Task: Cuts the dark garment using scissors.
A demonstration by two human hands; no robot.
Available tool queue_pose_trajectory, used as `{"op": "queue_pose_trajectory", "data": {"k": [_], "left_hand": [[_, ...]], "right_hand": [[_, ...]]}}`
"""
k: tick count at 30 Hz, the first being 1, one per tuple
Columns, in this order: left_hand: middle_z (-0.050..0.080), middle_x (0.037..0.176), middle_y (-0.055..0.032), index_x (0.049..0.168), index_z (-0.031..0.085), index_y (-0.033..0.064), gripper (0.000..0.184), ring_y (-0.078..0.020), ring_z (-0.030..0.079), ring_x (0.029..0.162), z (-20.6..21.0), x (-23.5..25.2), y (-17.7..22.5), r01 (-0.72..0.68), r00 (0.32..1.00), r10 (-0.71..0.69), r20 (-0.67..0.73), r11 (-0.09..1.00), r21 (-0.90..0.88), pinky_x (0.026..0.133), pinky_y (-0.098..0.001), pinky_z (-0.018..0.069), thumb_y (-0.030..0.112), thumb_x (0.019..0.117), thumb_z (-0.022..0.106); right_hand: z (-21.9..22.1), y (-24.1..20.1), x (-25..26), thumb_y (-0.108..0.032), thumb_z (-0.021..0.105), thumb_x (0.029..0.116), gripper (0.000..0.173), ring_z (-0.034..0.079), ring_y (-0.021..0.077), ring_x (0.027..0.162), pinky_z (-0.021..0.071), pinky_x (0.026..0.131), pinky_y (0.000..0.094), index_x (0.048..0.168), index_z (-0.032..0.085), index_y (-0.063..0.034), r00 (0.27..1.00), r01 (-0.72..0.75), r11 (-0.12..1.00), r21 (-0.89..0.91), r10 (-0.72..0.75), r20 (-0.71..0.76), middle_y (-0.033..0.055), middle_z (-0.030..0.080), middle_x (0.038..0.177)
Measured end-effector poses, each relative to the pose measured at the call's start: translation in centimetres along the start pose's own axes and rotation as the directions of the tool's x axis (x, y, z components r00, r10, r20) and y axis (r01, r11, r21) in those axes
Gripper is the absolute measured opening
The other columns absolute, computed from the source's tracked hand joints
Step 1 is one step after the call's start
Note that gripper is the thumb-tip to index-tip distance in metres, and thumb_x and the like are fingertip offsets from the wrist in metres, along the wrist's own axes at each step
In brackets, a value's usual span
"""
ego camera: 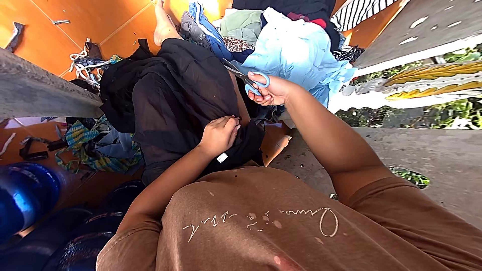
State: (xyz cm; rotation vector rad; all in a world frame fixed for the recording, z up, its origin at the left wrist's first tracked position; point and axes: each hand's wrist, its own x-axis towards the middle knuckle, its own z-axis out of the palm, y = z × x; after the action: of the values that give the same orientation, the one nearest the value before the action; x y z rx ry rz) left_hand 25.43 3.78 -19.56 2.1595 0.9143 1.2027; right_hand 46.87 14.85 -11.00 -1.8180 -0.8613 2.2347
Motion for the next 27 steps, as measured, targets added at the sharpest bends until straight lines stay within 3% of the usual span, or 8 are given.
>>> {"op": "queue_pose_trajectory", "data": {"k": [6,9,13,16,19,21,24,27], "left_hand": [[0.077,0.099,-0.0164,0.092,0.071,-0.0036,0.022,-0.0309,0.075,0.101,-0.2,0.0,-0.1,0.024,0.999,-0.024,0.022,0.999,-0.032,0.089,-0.0431,0.0598,0.012,0.0956,0.056],[0.075,0.102,-0.0188,0.100,0.069,-0.0062,0.031,-0.0313,0.075,0.090,-1.1,1.0,0.0,0.192,0.981,-0.190,0.027,0.980,-0.051,0.075,-0.0461,0.0608,0.021,0.0946,0.057],[0.068,0.118,-0.0237,0.125,0.061,-0.0069,0.050,-0.0376,0.070,0.095,-3.9,5.8,-1.5,0.495,0.862,-0.497,0.102,0.868,0.052,0.080,-0.0539,0.0568,0.032,0.0941,0.070],[0.058,0.137,-0.0236,0.139,0.056,0.0016,0.065,-0.0423,0.056,0.125,-4.7,9.3,-3.2,0.606,0.737,-0.647,0.195,0.761,0.234,0.096,-0.0575,0.0478,0.040,0.0905,0.075],[0.045,0.151,-0.0250,0.145,0.053,0.0064,0.068,-0.0457,0.045,0.138,-3.9,10.9,-4.7,0.690,0.581,-0.757,0.300,0.653,0.311,0.102,-0.0620,0.0455,0.042,0.0919,0.075],[0.048,0.147,-0.0280,0.137,0.059,0.0037,0.052,-0.0485,0.047,0.134,-3.0,10.6,-5.6,0.692,0.598,-0.747,0.292,0.664,0.283,0.102,-0.0623,0.0457,0.035,0.0971,0.071],[0.056,0.139,-0.0264,0.117,0.069,-0.0007,0.028,-0.0459,0.052,0.129,-2.7,9.9,-6.2,0.666,0.660,-0.716,0.228,0.697,0.265,0.103,-0.0584,0.0454,0.021,0.1040,0.058],[0.059,0.133,-0.0279,0.115,0.067,-0.0067,0.027,-0.0453,0.054,0.127,-2.6,9.0,-6.6,0.624,0.714,-0.679,0.171,0.728,0.284,0.106,-0.0567,0.0447,0.014,0.1057,0.053]], "right_hand": [[-0.3,-1.3,1.2,-0.055,0.029,0.1090,0.055,0.032,-0.0027,0.035,0.0262,0.034,0.0117,0.078,0.050,-0.0146,1.000,-0.023,0.999,-0.038,0.023,-0.001,-0.0073,0.043,0.053],[-0.3,-1.0,1.1,-0.053,0.030,0.1096,0.053,0.032,-0.0022,0.036,0.0259,0.034,0.0124,0.079,0.051,-0.0144,1.000,0.003,0.995,-0.100,-0.006,-0.030,-0.0067,0.046,0.054],[-2.5,-0.2,-0.3,-0.046,0.028,0.1111,0.054,0.036,-0.0013,0.039,0.0265,0.038,0.0145,0.080,0.057,-0.0127,0.996,0.076,0.919,-0.386,-0.089,-0.017,-0.0053,0.054,0.057],[-4.4,0.0,-1.8,-0.040,0.029,0.1119,0.049,0.038,-0.0020,0.042,0.0277,0.040,0.0136,0.082,0.056,-0.0131,0.984,0.095,0.899,-0.427,-0.149,-0.094,-0.0067,0.052,0.058],[-4.1,0.0,-0.1,-0.029,0.042,0.1105,0.029,0.046,0.0007,0.059,0.0389,0.055,0.0179,0.105,0.058,-0.0061,0.893,0.178,0.920,-0.350,-0.300,-0.335,-0.0034,0.055,0.077],[-3.1,-0.1,3.0,-0.015,0.054,0.1055,0.029,0.057,0.0129,0.088,0.0486,0.078,0.0320,0.128,0.051,0.0036,0.809,0.301,0.909,-0.289,-0.404,-0.427,0.0106,0.062,0.106],[-2.3,0.1,9.4,0.001,0.064,0.0939,0.043,0.063,0.0280,0.111,0.0512,0.095,0.0445,0.133,0.048,0.0089,0.733,0.426,0.852,-0.305,-0.522,-0.436,0.0232,0.062,0.130],[-1.1,0.3,14.3,0.008,0.059,0.0926,0.035,0.063,0.0292,0.116,0.0499,0.099,0.0443,0.126,0.052,0.0104,0.751,0.452,0.838,-0.306,-0.542,-0.378,0.0253,0.061,0.131]]}}
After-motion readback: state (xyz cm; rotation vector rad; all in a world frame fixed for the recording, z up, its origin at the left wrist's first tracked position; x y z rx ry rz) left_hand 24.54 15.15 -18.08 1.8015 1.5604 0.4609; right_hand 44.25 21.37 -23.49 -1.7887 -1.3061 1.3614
